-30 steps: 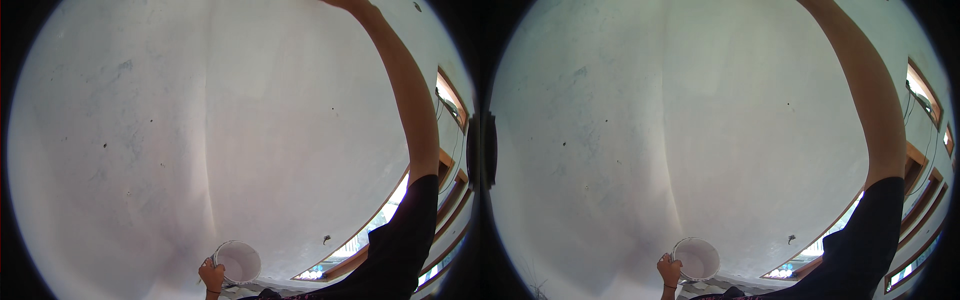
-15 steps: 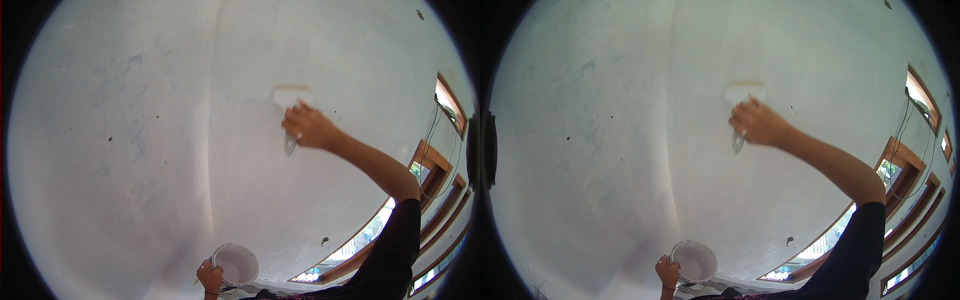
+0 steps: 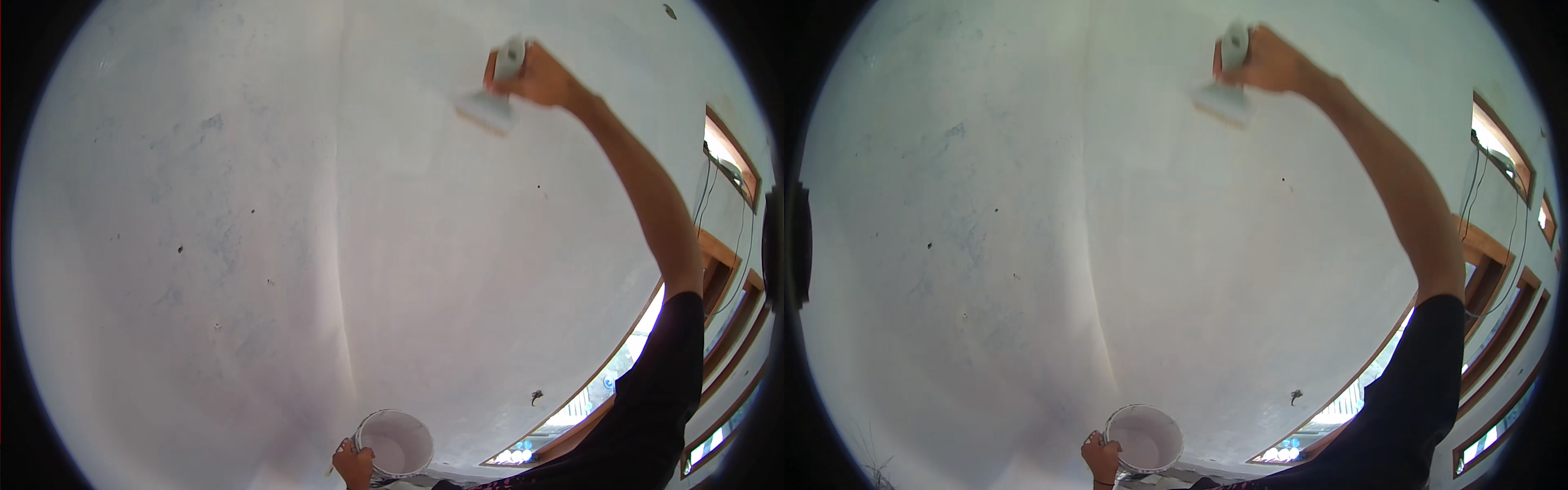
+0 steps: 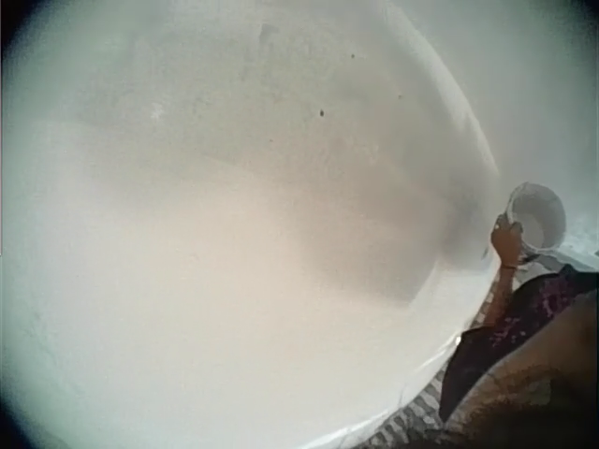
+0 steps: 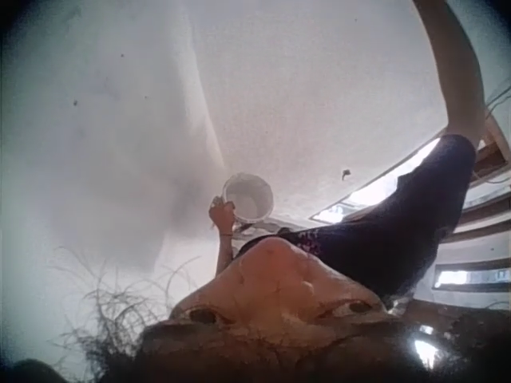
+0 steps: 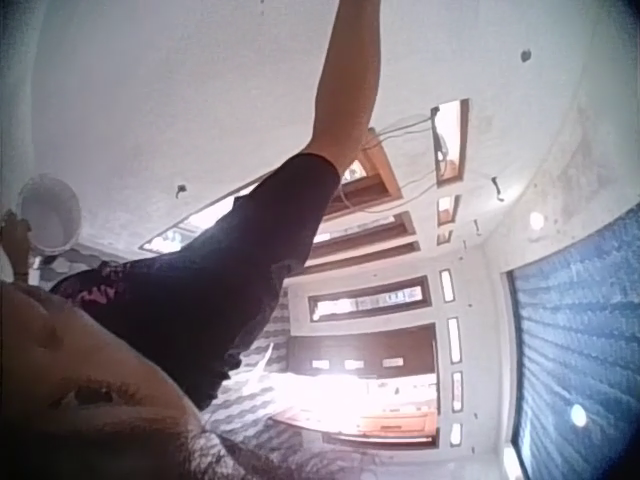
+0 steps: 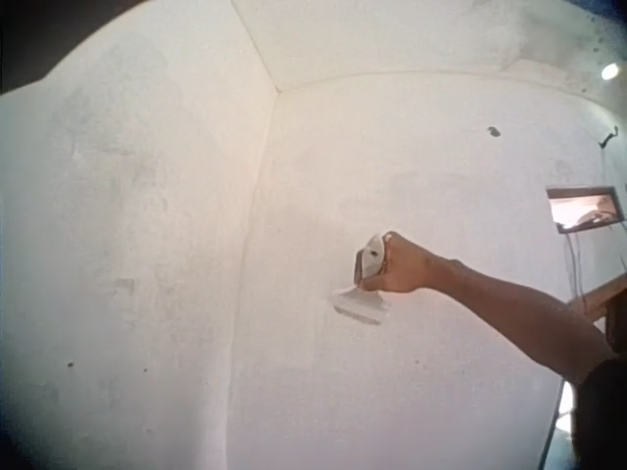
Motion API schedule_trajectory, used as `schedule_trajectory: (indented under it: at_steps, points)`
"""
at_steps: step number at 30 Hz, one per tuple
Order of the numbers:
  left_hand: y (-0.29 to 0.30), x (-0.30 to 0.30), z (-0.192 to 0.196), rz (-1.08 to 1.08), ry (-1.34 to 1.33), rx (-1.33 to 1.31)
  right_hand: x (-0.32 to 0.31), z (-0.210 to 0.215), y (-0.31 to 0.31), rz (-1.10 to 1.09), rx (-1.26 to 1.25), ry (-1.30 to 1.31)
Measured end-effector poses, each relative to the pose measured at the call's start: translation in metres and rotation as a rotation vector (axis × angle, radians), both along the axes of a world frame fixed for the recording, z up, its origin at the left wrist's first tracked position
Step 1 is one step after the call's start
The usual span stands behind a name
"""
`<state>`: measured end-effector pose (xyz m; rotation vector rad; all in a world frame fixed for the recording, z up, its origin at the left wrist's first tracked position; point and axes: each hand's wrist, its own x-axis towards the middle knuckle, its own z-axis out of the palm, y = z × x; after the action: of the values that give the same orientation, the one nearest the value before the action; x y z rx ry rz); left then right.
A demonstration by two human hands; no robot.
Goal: Painting a ceiling with white paint using a brush.
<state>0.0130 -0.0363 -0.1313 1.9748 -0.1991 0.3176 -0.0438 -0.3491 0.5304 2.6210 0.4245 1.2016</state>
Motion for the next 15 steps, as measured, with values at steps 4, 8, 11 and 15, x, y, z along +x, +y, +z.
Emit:
schedule_trajectory:
  at_steps: [4, 8, 11, 15]
  points:
    - [0.004, 0.001, 0.006, -0.022, -0.001, -0.002, -0.003, 0.04, 0.046, -0.21, -0.024, -0.237]
    - [-0.002, 0.005, 0.007, -0.06, 0.072, -0.085, -0.016, 0.063, 0.062, -0.515, -0.228, -0.525]
    - [0.001, 0.006, 0.014, -0.077, 0.138, -0.114, -0.009, 0.057, 0.039, -0.258, -0.679, -0.657]
    - [0.002, 0.004, 0.011, -0.062, 0.107, -0.129, 0.002, -0.007, -0.028, -0.293, -0.829, -0.604]
